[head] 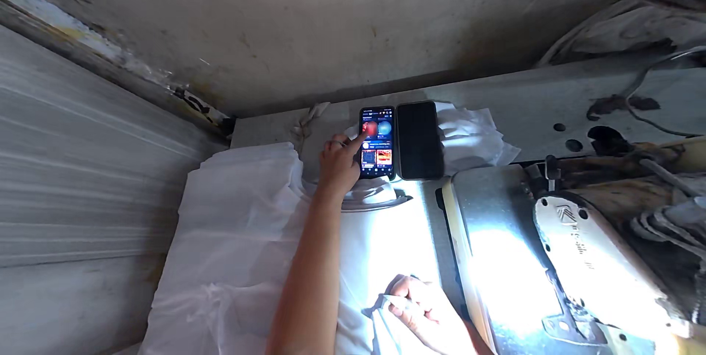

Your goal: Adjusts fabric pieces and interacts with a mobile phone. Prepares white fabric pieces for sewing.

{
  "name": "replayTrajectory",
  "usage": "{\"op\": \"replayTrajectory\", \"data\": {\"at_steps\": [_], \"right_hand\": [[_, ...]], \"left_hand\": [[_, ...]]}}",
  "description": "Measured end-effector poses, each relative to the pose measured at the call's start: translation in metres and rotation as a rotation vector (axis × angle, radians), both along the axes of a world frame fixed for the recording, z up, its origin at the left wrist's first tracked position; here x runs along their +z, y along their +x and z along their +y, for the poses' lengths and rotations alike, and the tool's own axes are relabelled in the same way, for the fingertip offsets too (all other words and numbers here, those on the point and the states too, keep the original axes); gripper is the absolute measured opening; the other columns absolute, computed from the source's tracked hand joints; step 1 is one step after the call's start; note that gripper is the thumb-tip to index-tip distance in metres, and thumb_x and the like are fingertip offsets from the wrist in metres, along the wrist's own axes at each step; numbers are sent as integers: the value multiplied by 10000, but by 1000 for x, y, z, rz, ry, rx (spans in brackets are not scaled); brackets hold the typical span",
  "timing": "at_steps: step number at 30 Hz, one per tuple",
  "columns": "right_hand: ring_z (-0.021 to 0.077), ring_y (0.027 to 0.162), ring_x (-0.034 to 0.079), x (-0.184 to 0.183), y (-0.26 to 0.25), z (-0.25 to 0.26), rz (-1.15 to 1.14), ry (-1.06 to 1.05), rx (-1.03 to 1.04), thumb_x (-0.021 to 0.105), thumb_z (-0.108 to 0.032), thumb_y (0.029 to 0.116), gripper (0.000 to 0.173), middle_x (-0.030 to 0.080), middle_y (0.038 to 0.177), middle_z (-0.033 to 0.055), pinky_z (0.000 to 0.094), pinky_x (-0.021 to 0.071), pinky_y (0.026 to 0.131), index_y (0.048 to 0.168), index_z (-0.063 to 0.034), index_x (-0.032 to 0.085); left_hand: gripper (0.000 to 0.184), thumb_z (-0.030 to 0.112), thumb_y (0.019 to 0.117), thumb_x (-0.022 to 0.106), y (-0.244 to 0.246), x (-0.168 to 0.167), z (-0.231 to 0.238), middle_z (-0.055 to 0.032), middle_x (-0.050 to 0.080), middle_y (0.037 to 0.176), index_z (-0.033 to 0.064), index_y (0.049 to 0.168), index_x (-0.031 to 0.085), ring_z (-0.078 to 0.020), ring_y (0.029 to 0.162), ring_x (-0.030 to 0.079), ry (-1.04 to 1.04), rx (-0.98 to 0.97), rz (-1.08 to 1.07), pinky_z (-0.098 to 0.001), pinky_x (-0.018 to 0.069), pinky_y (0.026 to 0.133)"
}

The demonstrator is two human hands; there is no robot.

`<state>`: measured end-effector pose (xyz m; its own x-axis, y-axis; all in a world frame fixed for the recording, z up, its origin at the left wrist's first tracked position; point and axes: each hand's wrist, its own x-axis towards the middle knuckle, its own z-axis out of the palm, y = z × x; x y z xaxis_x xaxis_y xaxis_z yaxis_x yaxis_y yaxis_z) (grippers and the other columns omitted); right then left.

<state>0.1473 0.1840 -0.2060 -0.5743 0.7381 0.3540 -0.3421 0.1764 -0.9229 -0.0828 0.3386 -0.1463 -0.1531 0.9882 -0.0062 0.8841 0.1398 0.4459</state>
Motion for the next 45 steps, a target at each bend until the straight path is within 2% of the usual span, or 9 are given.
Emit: {"op": "replayTrajectory", "data": {"at_steps": [5, 9, 13, 17, 23, 28, 31, 38, 45], "right_hand": [[57, 804, 645, -7, 1, 0, 15, -9, 23, 572, -119, 1029, 229, 677, 851, 140, 171, 510, 763, 929, 78, 630], [41, 800, 636, -3, 1, 0, 8, -23, 20, 571, -119, 1030, 227, 670, 845, 129, 156, 503, 757, 921, 74, 620], [48, 808, 641, 2, -1, 1, 20, -10, 9, 564, -127, 1034, 249, 668, 836, 144, 157, 503, 767, 903, 79, 614], [28, 783, 590, 20, 2, 7, -61, -5, 66, 542, -157, 1045, 297, 645, 832, 147, 142, 464, 742, 907, 99, 601], [30, 746, 603, 4, -1, 2, 12, -16, 16, 559, -143, 1041, 271, 648, 807, 137, 139, 478, 719, 908, 88, 611], [-7, 683, 511, 25, 2, 9, -93, 0, 72, 538, -172, 1050, 303, 597, 773, 109, 112, 414, 656, 908, 89, 598], [4, 692, 550, 15, 1, 7, -48, 20, 39, 542, -157, 1049, 283, 614, 772, 116, 118, 445, 672, 904, 79, 600], [-3, 652, 488, 28, 2, 12, -76, 23, 80, 530, -158, 1050, 299, 573, 739, 105, 116, 400, 634, 890, 89, 586], [9, 680, 542, 11, 1, 5, -34, -6, 38, 552, -172, 1055, 303, 602, 750, 113, 126, 442, 665, 898, 83, 606]], "left_hand": [[610, -94, 865, 582, -2, 1, 0, -250, 526, 1368, 194, 1400, 636, -468, 1279, 476, 11, 23, -28, -666, 399, 990], [465, -110, 844, 589, -2, 2, 0, -250, 535, 1361, 102, 1245, 692, -473, 1268, 491, 24, 20, -40, -670, 404, 990], [352, -120, 835, 600, -1, 4, -1, -240, 560, 1310, 69, 1110, 714, -463, 1240, 508, 17, 1, -37, -657, 410, 986], [343, -116, 825, 607, -1, 5, -1, -232, 577, 1275, 90, 1063, 744, -449, 1232, 513, 12, -45, -46, -654, 405, 988], [500, -119, 836, 603, -1, 2, -1, -227, 565, 1304, 194, 1194, 761, -442, 1220, 516, -4, -64, -14, -648, 403, 969], [673, -121, 874, 560, 1, 5, -2, -237, 529, 1375, 242, 1439, 613, -455, 1252, 493, -33, -17, 52, -658, 387, 959], [716, -115, 889, 553, 2, 6, -1, -228, 512, 1400, 258, 1500, 542, -452, 1267, 484, -32, 11, 47, -659, 390, 974], [689, -142, 858, 562, 0, 5, -2, -250, 521, 1366, 213, 1447, 597, -470, 1264, 481, 9, 13, -7, -666, 401, 973], [561, -140, 841, 575, -2, 3, 0, -255, 526, 1364, 120, 1332, 655, -467, 1256, 500, 19, 22, -33, -653, 418, 993]]}}
